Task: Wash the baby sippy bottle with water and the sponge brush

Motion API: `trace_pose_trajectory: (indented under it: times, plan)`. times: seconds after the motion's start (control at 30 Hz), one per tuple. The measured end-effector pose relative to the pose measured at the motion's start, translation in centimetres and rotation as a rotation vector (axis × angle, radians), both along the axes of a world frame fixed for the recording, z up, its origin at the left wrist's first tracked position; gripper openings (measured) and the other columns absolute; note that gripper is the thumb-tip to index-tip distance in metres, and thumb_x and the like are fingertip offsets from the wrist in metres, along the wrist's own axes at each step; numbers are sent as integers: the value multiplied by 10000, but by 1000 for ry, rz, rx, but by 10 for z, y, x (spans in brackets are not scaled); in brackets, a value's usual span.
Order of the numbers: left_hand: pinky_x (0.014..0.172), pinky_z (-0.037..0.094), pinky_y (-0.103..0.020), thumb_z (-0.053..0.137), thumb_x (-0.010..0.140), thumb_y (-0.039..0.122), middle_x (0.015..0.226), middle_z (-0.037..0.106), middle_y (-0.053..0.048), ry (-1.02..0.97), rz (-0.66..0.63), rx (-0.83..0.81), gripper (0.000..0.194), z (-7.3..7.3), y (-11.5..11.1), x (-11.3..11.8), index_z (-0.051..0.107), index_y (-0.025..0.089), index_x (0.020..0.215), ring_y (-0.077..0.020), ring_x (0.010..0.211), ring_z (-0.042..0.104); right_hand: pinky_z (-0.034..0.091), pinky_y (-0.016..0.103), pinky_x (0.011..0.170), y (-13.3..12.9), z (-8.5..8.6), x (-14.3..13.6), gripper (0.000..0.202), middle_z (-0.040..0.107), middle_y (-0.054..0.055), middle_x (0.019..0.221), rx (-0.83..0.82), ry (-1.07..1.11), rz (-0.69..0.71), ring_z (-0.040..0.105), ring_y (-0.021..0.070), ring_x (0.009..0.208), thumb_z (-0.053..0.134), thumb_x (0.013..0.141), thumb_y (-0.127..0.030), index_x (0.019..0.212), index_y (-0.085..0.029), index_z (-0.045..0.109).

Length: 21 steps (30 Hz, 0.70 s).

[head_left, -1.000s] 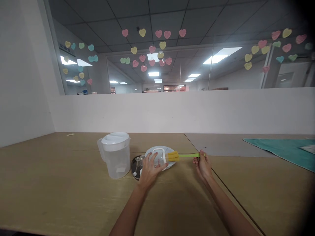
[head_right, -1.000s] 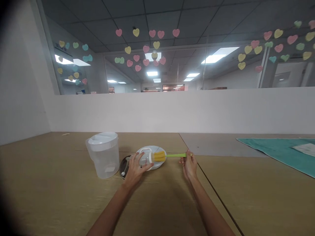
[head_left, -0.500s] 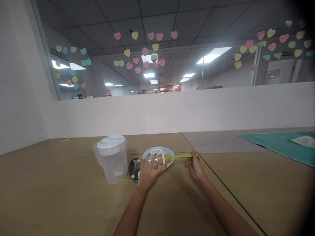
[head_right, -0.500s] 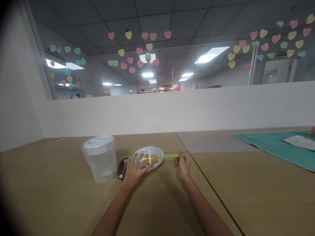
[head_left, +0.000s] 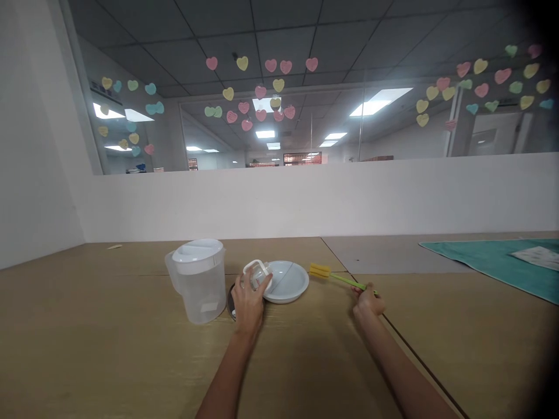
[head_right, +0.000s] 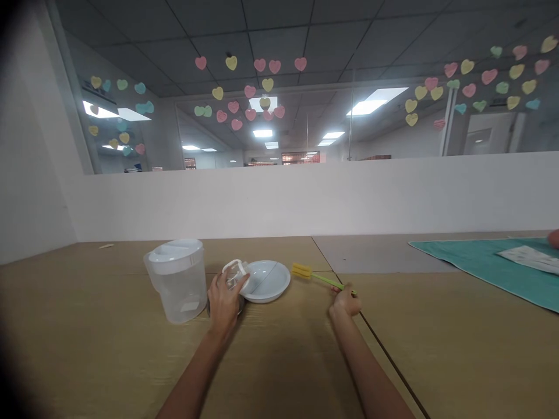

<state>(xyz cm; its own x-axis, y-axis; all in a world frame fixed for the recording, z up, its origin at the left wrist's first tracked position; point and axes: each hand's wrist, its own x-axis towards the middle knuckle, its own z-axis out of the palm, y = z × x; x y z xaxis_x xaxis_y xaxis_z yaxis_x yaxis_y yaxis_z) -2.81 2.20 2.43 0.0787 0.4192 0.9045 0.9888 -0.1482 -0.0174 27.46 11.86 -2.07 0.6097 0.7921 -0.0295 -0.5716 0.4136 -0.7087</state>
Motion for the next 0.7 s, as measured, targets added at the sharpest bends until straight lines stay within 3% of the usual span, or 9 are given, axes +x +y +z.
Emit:
trace_pose_trajectory:
  times: [0.1,0.27,0.37,0.47,0.6,0.7]
  plan:
    - [940,391,-465,439,870,157,1336,372,-126,-231,-163,50,409,0,1,1,467,279,1260,-283,1219,383,467,170,347,1,1,-6,307,500,-77,439,-116,-18,-87,525,96,349,587,747,-368,645,-237,328]
    - [880,464,-362,511,857,320,1175,548,-116,-497,-349,136,466,-8,0,5,375,196,1286,-214,1067,549,538,226,461,-3,0,-26,233,547,-59,518,-179,-234,70,599,125,463,668,653,-255,711,-203,448]
    - [756,509,-327,580,802,367,1065,615,-113,-425,-357,146,478,-16,-4,15,429,158,1204,-211,906,624,529,249,471,-8,-3,-36,174,570,-35,565,-212,-453,212,607,141,501,650,627,-200,746,-176,525]
    - [733,515,-318,603,769,380,984,640,-100,-247,-431,86,439,-22,-9,29,472,151,1120,-207,855,636,469,213,459,-14,-4,-40,127,579,-26,574,-240,-704,310,588,132,518,616,610,-156,730,-168,577]
    - [781,505,-312,569,775,371,986,638,-86,-52,-594,-170,363,-26,-14,45,488,184,1075,-199,916,614,351,183,460,-19,-4,-42,97,559,-31,510,-250,-1029,383,533,111,499,580,576,-90,641,-158,606]
    - [808,492,-328,556,770,366,1024,627,-76,-19,-604,-396,361,-25,-16,49,476,202,1082,-208,943,597,316,188,470,-21,-3,-44,104,569,-27,510,-240,-1199,441,521,109,497,565,588,-85,652,-153,611]
